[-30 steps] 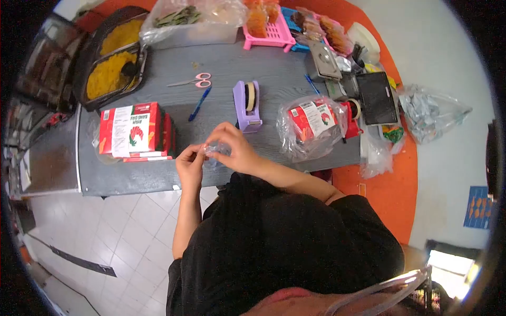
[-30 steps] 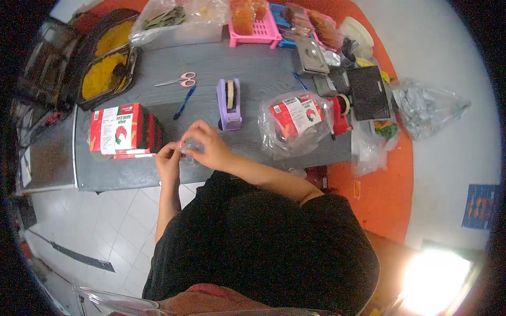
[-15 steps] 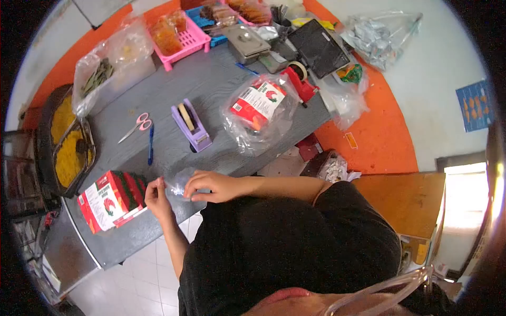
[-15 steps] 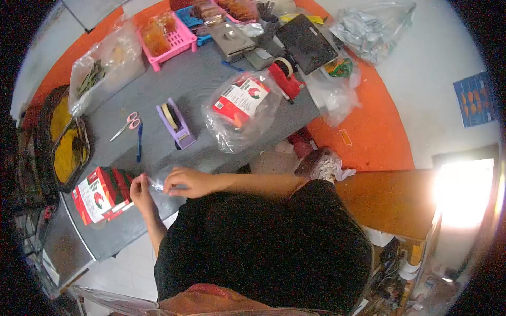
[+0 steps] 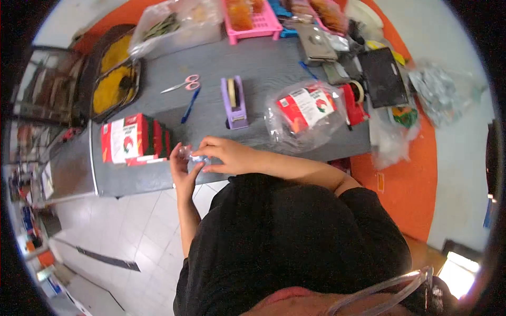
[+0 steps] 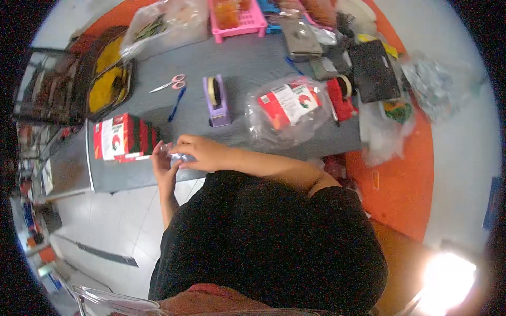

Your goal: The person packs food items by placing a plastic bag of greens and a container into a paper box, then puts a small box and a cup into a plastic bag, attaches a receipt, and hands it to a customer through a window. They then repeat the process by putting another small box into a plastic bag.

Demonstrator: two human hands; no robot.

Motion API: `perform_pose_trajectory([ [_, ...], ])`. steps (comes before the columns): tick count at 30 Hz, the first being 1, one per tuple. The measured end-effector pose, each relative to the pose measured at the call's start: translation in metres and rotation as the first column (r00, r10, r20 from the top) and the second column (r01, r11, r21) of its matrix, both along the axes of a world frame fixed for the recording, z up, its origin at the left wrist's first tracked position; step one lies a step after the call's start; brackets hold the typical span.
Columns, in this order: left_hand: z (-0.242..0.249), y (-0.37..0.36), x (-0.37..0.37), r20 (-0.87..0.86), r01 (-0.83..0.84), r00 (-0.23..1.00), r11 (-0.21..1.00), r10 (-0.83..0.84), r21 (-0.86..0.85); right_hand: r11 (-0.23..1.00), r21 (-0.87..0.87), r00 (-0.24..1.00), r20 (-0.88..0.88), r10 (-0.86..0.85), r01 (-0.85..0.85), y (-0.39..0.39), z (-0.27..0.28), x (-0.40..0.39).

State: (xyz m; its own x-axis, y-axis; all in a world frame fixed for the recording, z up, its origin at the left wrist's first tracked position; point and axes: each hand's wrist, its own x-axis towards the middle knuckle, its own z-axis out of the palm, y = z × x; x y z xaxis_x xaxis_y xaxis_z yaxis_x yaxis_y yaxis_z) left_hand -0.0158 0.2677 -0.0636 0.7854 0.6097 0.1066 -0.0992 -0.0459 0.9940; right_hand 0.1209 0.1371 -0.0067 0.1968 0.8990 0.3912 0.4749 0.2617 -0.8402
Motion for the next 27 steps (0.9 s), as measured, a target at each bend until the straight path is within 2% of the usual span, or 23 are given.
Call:
perform_pose_trajectory([
  [2,0.002,-0.004,-0.001,0.001,-0.009,1.0,1.0,0.009,-0.023,0.991,-0.131,0.998,-0.062,0.033,-0.041,0.007,-0.002,0.0],
  [3,0.005,-0.005,-0.001,0.0,-0.034,0.999,0.999,0.034,-0.021,0.989,-0.129,0.996,-0.062,0.058,-0.065,0.011,-0.007,0.002],
  [5,0.011,-0.005,-0.001,-0.021,0.004,1.0,0.999,-0.005,-0.035,0.998,-0.071,0.995,0.101,0.006,0.001,0.017,-0.017,0.005],
  [8,0.004,0.001,-0.002,-0.004,0.013,1.0,1.0,-0.013,-0.028,0.984,-0.158,0.99,0.095,0.101,-0.085,0.014,0.005,0.005],
  [9,0.006,-0.001,-0.001,0.012,0.003,1.0,0.997,-0.002,-0.073,0.982,-0.159,0.988,0.1,0.117,-0.101,0.014,0.002,0.004],
  [11,0.0,0.003,-0.004,0.006,-0.007,1.0,0.998,0.007,-0.059,0.993,-0.114,0.962,0.275,0.004,0.028,0.014,-0.008,0.003],
  [15,-0.005,0.002,-0.004,0.034,-0.018,0.999,0.999,0.019,-0.037,0.966,-0.256,0.983,0.181,0.003,0.045,0.017,0.016,0.008],
  [17,-0.005,0.001,-0.004,0.03,-0.023,0.999,0.999,0.024,-0.042,0.953,-0.301,0.976,0.191,0.108,-0.046,0.02,0.024,0.011],
  [18,-0.005,0.002,-0.003,0.021,-0.019,1.0,0.999,0.02,-0.043,0.953,-0.3,0.975,0.197,0.107,-0.044,0.02,0.024,0.009],
  [20,-0.009,0.003,-0.004,0.026,-0.015,1.0,0.999,0.016,-0.034,0.987,-0.16,0.918,0.393,0.058,0.006,0.018,0.02,-0.001],
  [22,-0.011,0.003,-0.003,0.033,-0.011,0.999,0.999,0.012,-0.03,0.988,-0.145,0.911,0.412,0.021,0.043,0.021,0.009,-0.006],
  [25,-0.012,0.003,-0.004,0.06,-0.025,0.998,0.998,0.028,-0.049,0.985,-0.164,0.94,0.34,0.007,0.052,0.026,0.013,-0.005],
  [27,-0.019,0.006,-0.005,0.051,-0.009,0.999,0.999,0.007,0.037,0.934,-0.356,0.998,-0.059,0.002,-0.023,0.03,0.026,0.001],
])
